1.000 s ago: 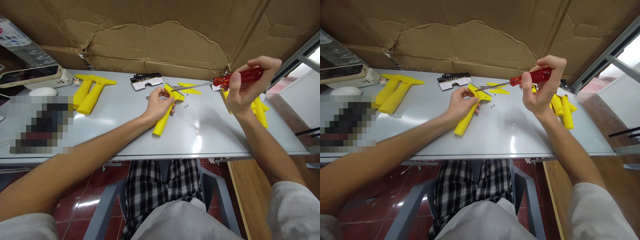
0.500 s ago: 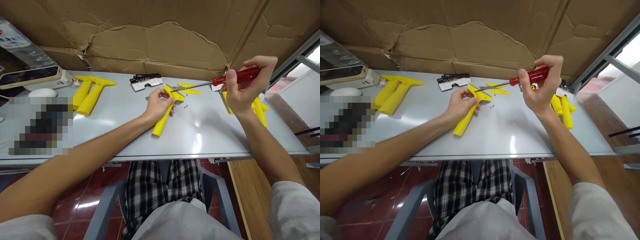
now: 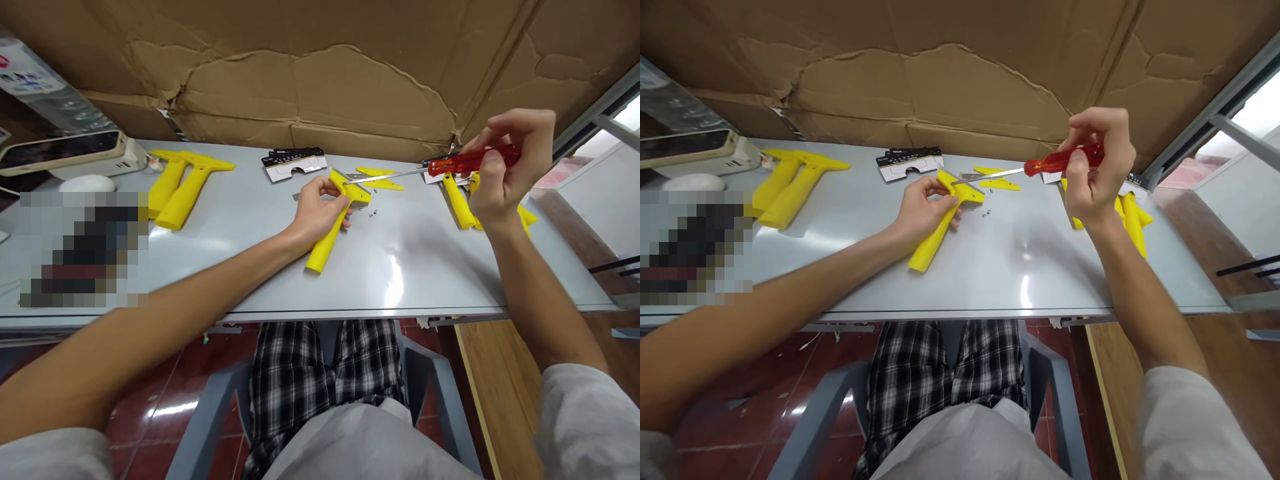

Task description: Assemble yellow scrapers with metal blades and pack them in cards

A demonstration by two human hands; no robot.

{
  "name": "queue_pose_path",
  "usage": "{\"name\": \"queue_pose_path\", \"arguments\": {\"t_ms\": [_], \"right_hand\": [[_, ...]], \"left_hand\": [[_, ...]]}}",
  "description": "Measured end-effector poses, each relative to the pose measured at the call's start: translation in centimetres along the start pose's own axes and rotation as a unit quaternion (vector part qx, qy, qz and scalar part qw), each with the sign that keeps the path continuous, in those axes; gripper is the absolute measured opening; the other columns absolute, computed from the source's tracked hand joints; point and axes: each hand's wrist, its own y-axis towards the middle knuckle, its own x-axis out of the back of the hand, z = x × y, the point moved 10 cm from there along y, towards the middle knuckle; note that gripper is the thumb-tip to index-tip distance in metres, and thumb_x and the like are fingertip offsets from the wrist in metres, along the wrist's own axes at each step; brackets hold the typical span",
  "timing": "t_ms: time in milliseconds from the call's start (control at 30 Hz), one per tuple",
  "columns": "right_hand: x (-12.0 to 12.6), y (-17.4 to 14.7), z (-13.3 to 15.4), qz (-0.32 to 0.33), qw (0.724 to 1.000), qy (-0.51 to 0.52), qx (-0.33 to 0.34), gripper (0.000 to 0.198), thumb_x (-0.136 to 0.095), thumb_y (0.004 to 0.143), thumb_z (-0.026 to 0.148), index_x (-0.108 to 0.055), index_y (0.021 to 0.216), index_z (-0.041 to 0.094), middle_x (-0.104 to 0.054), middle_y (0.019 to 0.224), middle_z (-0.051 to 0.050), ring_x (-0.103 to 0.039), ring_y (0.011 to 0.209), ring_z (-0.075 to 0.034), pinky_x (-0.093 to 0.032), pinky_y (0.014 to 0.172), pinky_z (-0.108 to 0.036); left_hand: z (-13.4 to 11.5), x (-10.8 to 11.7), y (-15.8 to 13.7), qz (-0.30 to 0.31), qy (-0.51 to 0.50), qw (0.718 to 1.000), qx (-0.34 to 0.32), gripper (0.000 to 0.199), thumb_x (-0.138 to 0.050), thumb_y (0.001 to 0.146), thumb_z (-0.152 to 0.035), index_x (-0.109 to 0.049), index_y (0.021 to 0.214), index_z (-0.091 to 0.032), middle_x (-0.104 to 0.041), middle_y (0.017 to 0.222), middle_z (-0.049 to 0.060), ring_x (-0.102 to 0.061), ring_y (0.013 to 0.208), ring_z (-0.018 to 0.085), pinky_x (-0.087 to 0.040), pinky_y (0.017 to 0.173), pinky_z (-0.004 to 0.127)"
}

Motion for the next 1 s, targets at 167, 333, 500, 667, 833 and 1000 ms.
{"name": "queue_pose_path", "arguments": {"t_ms": [167,333,500,667,833,1000], "right_hand": [[-0.2,-0.3,-0.1,0.013,0.999,0.000,-0.039,0.038,-0.055,0.104,0.056,-0.069,0.108,0.020,-0.063,0.085,-0.002,-0.061,0.063,-0.007,-0.046,0.056,-0.023],[0.2,-0.5,-2.1,0.076,0.973,-0.183,-0.116,0.064,-0.037,0.112,0.061,-0.060,0.074,0.015,-0.052,0.062,-0.002,-0.039,0.053,-0.005,-0.030,0.058,-0.025],[0.1,-0.5,-2.6,0.079,0.975,-0.159,-0.133,0.044,-0.050,0.108,0.056,-0.064,0.092,0.017,-0.057,0.071,-0.001,-0.046,0.054,-0.004,-0.034,0.055,-0.025],[0.2,0.3,1.4,-0.018,0.998,-0.066,0.010,0.026,-0.072,0.100,0.040,-0.064,0.108,0.017,-0.062,0.097,0.001,-0.060,0.064,0.000,-0.041,0.053,-0.016],[-0.1,1.0,2.8,-0.049,0.998,0.029,0.036,0.037,-0.082,0.092,0.034,-0.064,0.121,0.019,-0.058,0.114,0.000,-0.072,0.072,-0.002,-0.048,0.056,-0.014],[-1.5,1.1,2.6,0.006,0.998,0.041,-0.041,0.039,-0.079,0.096,0.048,-0.056,0.112,0.020,-0.062,0.099,0.001,-0.071,0.082,-0.006,-0.063,0.073,-0.023]], "left_hand": [[0.1,0.1,0.1,-0.008,0.000,1.000,0.005,0.027,-0.079,0.083,-0.011,-0.056,0.093,-0.021,-0.066,0.113,0.007,-0.075,0.067,0.014,-0.062,0.044,0.026],[0.1,0.4,0.1,-0.022,0.003,1.000,0.013,0.030,-0.082,0.081,-0.012,-0.056,0.093,-0.021,-0.067,0.113,0.007,-0.075,0.070,0.014,-0.062,0.046,0.024],[0.1,0.4,0.1,-0.016,0.006,1.000,0.008,0.026,-0.079,0.083,-0.012,-0.057,0.093,-0.021,-0.067,0.115,0.008,-0.075,0.070,0.015,-0.062,0.045,0.025],[-0.1,0.3,0.1,-0.016,-0.002,1.000,0.004,0.027,-0.078,0.083,-0.009,-0.056,0.093,-0.021,-0.066,0.107,0.005,-0.075,0.068,0.014,-0.062,0.044,0.024],[-0.2,0.0,0.0,-0.009,-0.004,1.000,0.006,0.030,-0.079,0.082,-0.008,-0.055,0.093,-0.022,-0.066,0.107,0.004,-0.073,0.067,0.013,-0.062,0.045,0.024],[-0.3,-0.1,-0.2,-0.003,0.000,1.000,0.007,0.029,-0.079,0.081,-0.009,-0.055,0.093,-0.022,-0.065,0.107,0.004,-0.073,0.067,0.013,-0.061,0.045,0.024]]}}
